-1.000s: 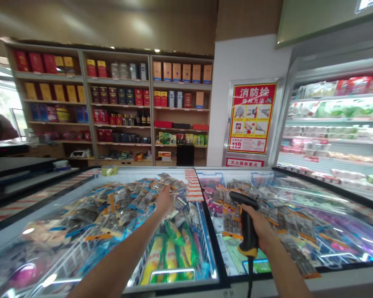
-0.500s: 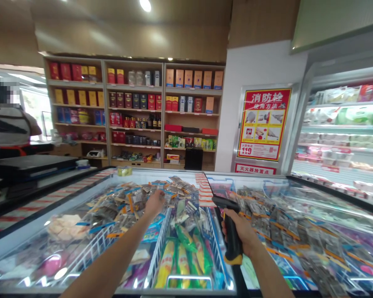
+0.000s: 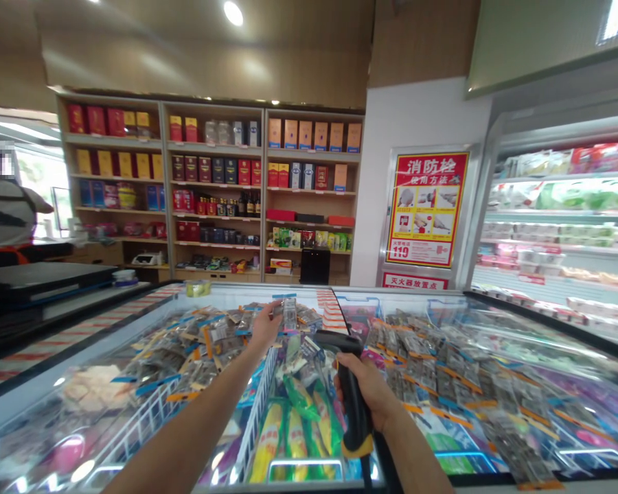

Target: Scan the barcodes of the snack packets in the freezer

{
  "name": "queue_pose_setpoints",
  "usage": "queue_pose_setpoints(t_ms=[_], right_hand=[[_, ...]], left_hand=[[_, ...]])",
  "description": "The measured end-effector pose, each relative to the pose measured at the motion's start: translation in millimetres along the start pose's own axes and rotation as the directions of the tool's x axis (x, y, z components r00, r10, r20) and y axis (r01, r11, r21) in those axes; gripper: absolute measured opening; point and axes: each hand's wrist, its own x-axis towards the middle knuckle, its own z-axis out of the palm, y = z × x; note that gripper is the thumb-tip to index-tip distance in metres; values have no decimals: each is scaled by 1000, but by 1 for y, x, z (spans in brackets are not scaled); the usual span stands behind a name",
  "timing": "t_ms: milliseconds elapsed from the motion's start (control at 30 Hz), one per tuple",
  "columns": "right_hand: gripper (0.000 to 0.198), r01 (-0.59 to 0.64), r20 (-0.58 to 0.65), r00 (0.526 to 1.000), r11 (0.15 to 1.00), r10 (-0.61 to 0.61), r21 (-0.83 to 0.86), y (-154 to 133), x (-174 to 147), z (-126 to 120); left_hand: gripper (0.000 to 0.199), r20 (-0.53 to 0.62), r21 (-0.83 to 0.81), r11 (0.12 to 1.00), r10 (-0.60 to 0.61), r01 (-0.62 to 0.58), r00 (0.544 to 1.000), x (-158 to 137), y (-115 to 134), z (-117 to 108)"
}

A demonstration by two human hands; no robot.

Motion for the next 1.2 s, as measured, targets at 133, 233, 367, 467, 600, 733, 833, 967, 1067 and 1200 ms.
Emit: queue_pose_setpoints(t_ms=[133, 233, 367, 467, 600, 733, 833, 967, 1067, 1200], right_hand=[[23, -16, 7, 1000, 999, 15, 30, 1, 1, -4], [24, -27, 12, 1000, 999, 27, 41, 2, 2, -6], [23, -46, 0, 999, 999, 46, 17, 2, 3, -5], [22, -54, -10, 999, 999, 54, 6, 2, 4, -1], [22, -59, -8, 998, 998, 60, 23, 1, 7, 1], [23, -49, -23, 998, 998, 50, 40, 1, 11, -5], [22, 7, -80, 997, 999, -3, 48, -3, 13, -18], [24, 42, -188, 981, 999, -40, 6, -9, 15, -46], [27, 60, -266, 962, 998, -62, -13, -12, 16, -70], [27, 89, -341, 936, 996, -91, -19, -12, 20, -100]], left_hand=[[42, 1, -11, 1000, -5, 5, 1000, 1, -3, 5], [43, 13, -21, 1000, 17, -16, 1000, 2, -7, 10], [46, 38, 19, 997, 79, -80, 996, 3, -9, 14], [53, 63, 73, 989, 122, -127, 991, 2, -8, 14], [60, 104, 62, 989, 127, -134, 986, 1, -9, 12], [65, 170, -10, 989, 146, -146, 975, 2, -11, 13], [66, 192, -23, 985, 175, -173, 966, 2, -10, 20], [65, 208, -9, 985, 170, -172, 963, -5, 2, 38], [66, 261, -7, 985, 168, -172, 951, -17, 19, 59], [65, 351, -50, 977, 213, -209, 912, -37, 42, 95]])
